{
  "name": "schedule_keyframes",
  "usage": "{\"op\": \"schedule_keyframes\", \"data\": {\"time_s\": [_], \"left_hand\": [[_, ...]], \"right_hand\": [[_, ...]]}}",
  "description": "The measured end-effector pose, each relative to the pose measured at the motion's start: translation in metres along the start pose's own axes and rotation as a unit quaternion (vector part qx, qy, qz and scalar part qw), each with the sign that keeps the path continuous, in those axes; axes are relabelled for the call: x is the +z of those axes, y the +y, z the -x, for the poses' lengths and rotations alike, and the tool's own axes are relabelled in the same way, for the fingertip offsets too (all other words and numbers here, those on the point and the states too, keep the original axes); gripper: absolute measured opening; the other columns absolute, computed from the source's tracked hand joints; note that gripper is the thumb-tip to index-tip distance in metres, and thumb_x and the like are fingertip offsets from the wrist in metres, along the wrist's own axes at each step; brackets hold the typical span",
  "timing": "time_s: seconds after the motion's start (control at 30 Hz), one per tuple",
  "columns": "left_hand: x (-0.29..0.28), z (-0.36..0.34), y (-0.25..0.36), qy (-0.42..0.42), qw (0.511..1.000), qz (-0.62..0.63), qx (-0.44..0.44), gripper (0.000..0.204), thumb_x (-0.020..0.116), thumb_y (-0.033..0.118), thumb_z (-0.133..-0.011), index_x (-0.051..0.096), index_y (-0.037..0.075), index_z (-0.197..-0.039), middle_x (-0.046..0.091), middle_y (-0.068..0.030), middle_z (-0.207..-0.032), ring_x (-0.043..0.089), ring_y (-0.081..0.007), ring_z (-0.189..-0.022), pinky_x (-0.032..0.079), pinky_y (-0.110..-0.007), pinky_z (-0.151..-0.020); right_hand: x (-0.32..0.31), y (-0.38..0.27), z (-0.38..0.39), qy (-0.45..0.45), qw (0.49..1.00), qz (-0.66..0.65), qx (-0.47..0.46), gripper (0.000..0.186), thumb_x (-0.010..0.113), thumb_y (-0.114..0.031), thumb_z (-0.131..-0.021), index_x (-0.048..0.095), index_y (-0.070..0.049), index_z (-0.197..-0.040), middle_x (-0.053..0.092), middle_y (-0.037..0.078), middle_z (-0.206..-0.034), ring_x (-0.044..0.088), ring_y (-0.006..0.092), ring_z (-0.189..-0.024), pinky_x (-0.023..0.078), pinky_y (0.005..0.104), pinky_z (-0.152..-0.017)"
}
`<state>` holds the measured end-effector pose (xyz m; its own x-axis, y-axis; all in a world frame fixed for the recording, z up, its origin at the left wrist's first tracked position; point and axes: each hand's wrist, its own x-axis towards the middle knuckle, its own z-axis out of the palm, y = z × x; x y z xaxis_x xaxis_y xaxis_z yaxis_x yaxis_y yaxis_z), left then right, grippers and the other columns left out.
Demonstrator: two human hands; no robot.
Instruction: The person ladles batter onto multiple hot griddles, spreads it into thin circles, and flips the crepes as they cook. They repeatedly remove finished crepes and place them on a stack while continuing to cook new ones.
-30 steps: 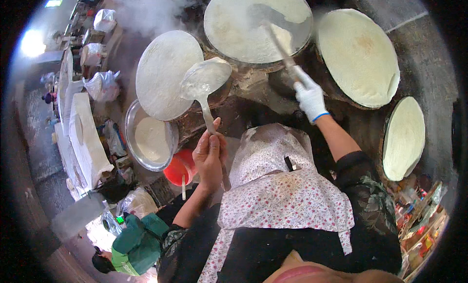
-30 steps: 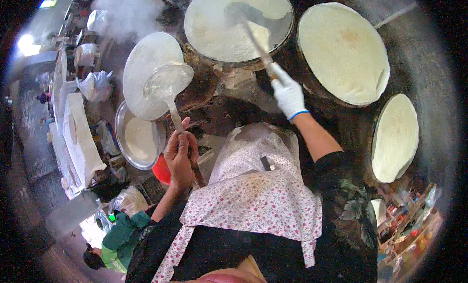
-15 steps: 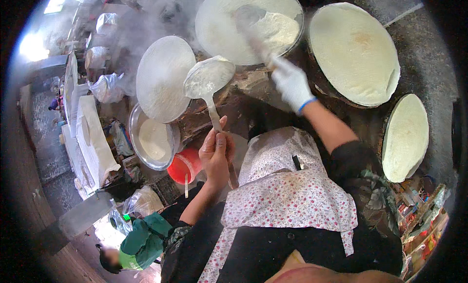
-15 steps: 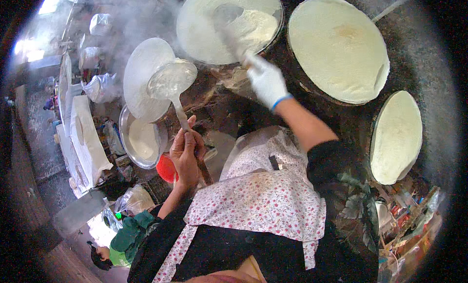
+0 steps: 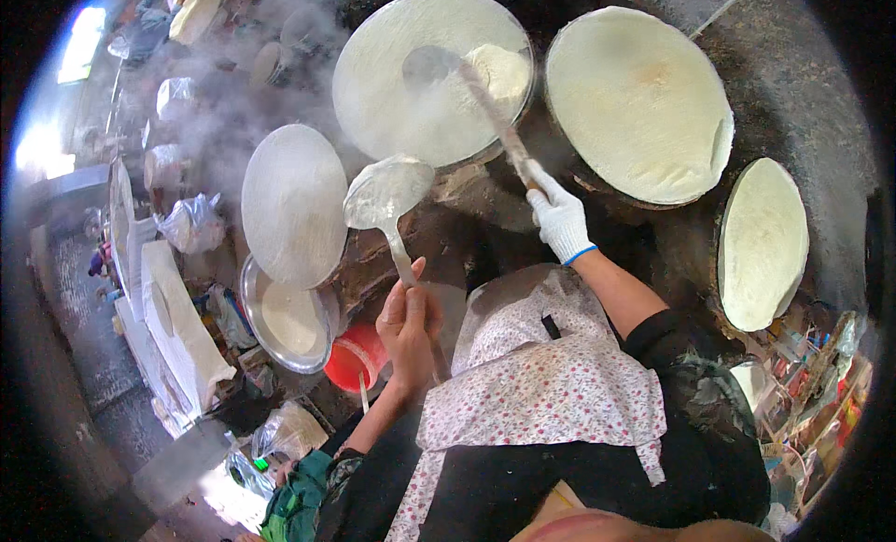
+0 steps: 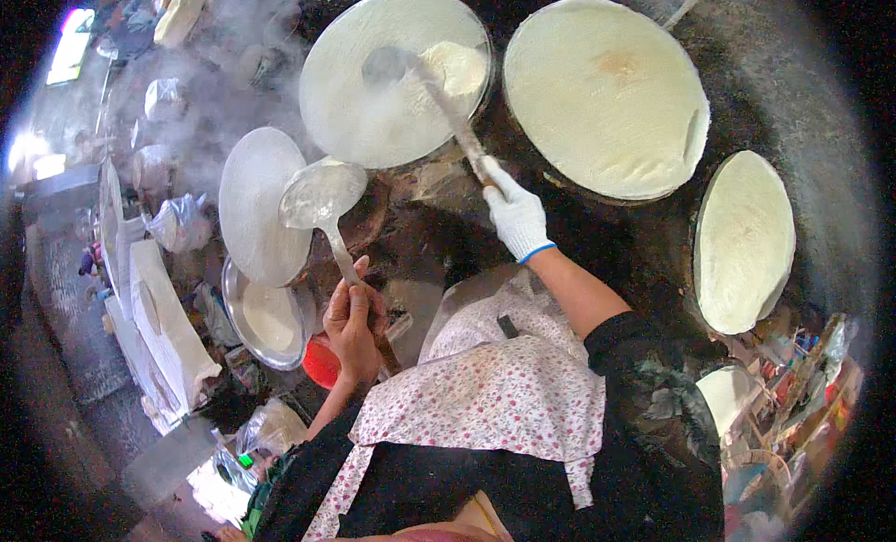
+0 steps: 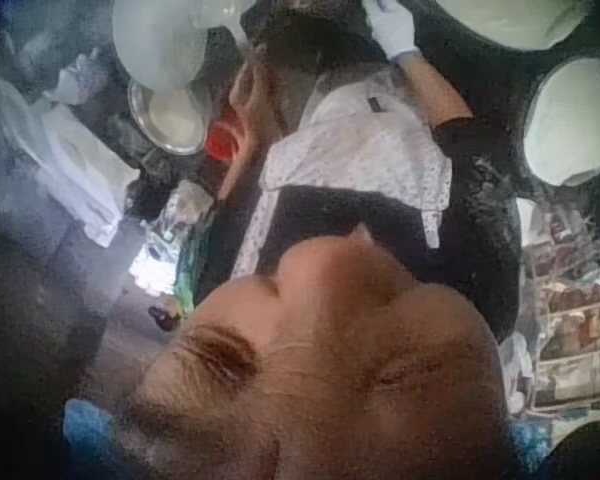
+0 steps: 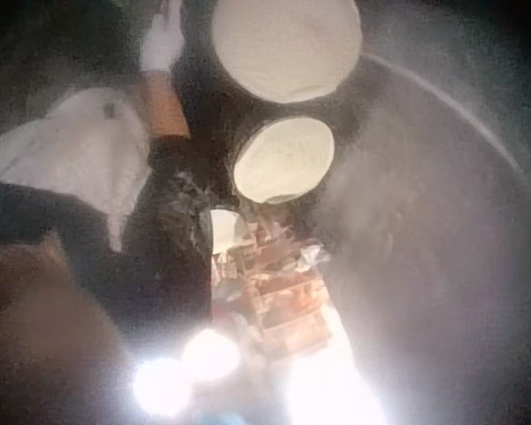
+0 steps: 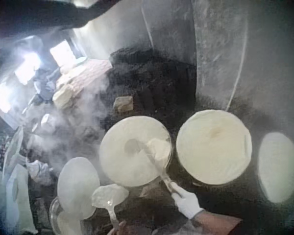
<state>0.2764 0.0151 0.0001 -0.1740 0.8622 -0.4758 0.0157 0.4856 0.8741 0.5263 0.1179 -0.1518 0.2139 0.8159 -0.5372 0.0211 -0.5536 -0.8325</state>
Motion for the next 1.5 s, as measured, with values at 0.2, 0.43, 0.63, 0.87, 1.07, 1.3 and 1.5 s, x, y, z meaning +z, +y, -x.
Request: {"op": "schedule_keyframes", "data": {"time_s": [0.2, 0.43, 0.63, 0.87, 1.07, 1.3, 1.5], "left_hand": [[-0.007, -0.016, 0.008, -0.077, 0.995, 0.046, 0.04, 0.037, 0.052, 0.018, -0.113, 0.058, 0.001, -0.146, 0.056, 0.0023, -0.074, 0.043, -0.0032, -0.055, 0.033, -0.019, -0.048], [-0.016, -0.018, 0.01, -0.094, 0.995, 0.021, 0.034, 0.037, 0.052, 0.018, -0.113, 0.06, 0.004, -0.146, 0.056, 0.0051, -0.076, 0.045, -0.0024, -0.061, 0.034, -0.019, -0.054], [-0.023, -0.016, -0.003, -0.091, 0.995, 0.035, 0.025, 0.036, 0.053, 0.017, -0.113, 0.059, -0.001, -0.144, 0.056, 0.001, -0.074, 0.044, -0.0046, -0.055, 0.035, -0.021, -0.048], [-0.069, -0.016, -0.009, -0.076, 0.995, 0.052, 0.03, 0.036, 0.053, 0.015, -0.112, 0.06, 0.0, -0.144, 0.055, 0.0037, -0.073, 0.044, -0.0032, -0.057, 0.033, -0.021, -0.051], [-0.078, -0.015, -0.02, -0.085, 0.995, 0.036, 0.033, 0.036, 0.051, 0.012, -0.113, 0.059, 0.0, -0.145, 0.053, 0.0056, -0.073, 0.044, -0.0027, -0.059, 0.033, -0.021, -0.053], [-0.102, -0.027, -0.022, -0.09, 0.993, 0.065, 0.041, 0.036, 0.051, 0.011, -0.112, 0.059, -0.001, -0.145, 0.051, 0.0062, -0.077, 0.045, -0.0029, -0.062, 0.033, -0.02, -0.054], [-0.104, -0.028, -0.023, -0.072, 0.992, 0.1, 0.006, 0.035, 0.052, 0.009, -0.112, 0.06, -0.002, -0.144, 0.052, 0.0062, -0.08, 0.045, -0.0026, -0.063, 0.034, -0.02, -0.055]], "right_hand": [[0.004, -0.054, -0.04, 0.014, 0.983, -0.158, -0.091, 0.047, 0.063, -0.018, -0.103, 0.061, -0.021, -0.15, 0.051, 0.0, -0.064, 0.045, 0.0113, -0.049, 0.04, 0.0306, -0.044], [0.001, -0.012, 0.003, 0.135, 0.982, -0.098, -0.085, 0.054, 0.07, -0.01, -0.099, 0.058, -0.009, -0.151, 0.072, 0.009, -0.125, 0.063, 0.0116, -0.099, 0.05, 0.0274, -0.086], [0.021, -0.003, -0.032, 0.094, 0.97, 0.03, -0.222, 0.049, 0.068, -0.03, -0.1, 0.064, -0.008, -0.144, 0.068, 0.02, -0.139, 0.068, 0.0294, -0.126, 0.049, 0.0341, -0.107], [0.03, -0.031, -0.039, 0.147, 0.976, 0.039, -0.157, 0.047, 0.066, -0.036, -0.1, 0.066, -0.016, -0.142, 0.073, 0.017, -0.129, 0.072, 0.0282, -0.117, 0.054, 0.0366, -0.099], [0.022, -0.054, -0.07, 0.083, 0.94, 0.286, -0.167, 0.053, 0.059, -0.049, -0.1, 0.065, -0.019, -0.143, 0.068, 0.02, -0.136, 0.066, 0.0388, -0.123, 0.051, 0.0452, -0.106], [0.057, -0.027, -0.022, 0.137, 0.943, 0.275, -0.13, 0.046, 0.067, -0.034, -0.1, 0.064, -0.024, -0.145, 0.069, 0.015, -0.135, 0.069, 0.033, -0.119, 0.053, 0.0382, -0.102], [0.062, -0.033, -0.04, 0.203, 0.91, 0.238, -0.273, 0.047, 0.062, -0.038, -0.102, 0.064, -0.017, -0.144, 0.068, 0.015, -0.138, 0.068, 0.0334, -0.122, 0.052, 0.0404, -0.103]]}}
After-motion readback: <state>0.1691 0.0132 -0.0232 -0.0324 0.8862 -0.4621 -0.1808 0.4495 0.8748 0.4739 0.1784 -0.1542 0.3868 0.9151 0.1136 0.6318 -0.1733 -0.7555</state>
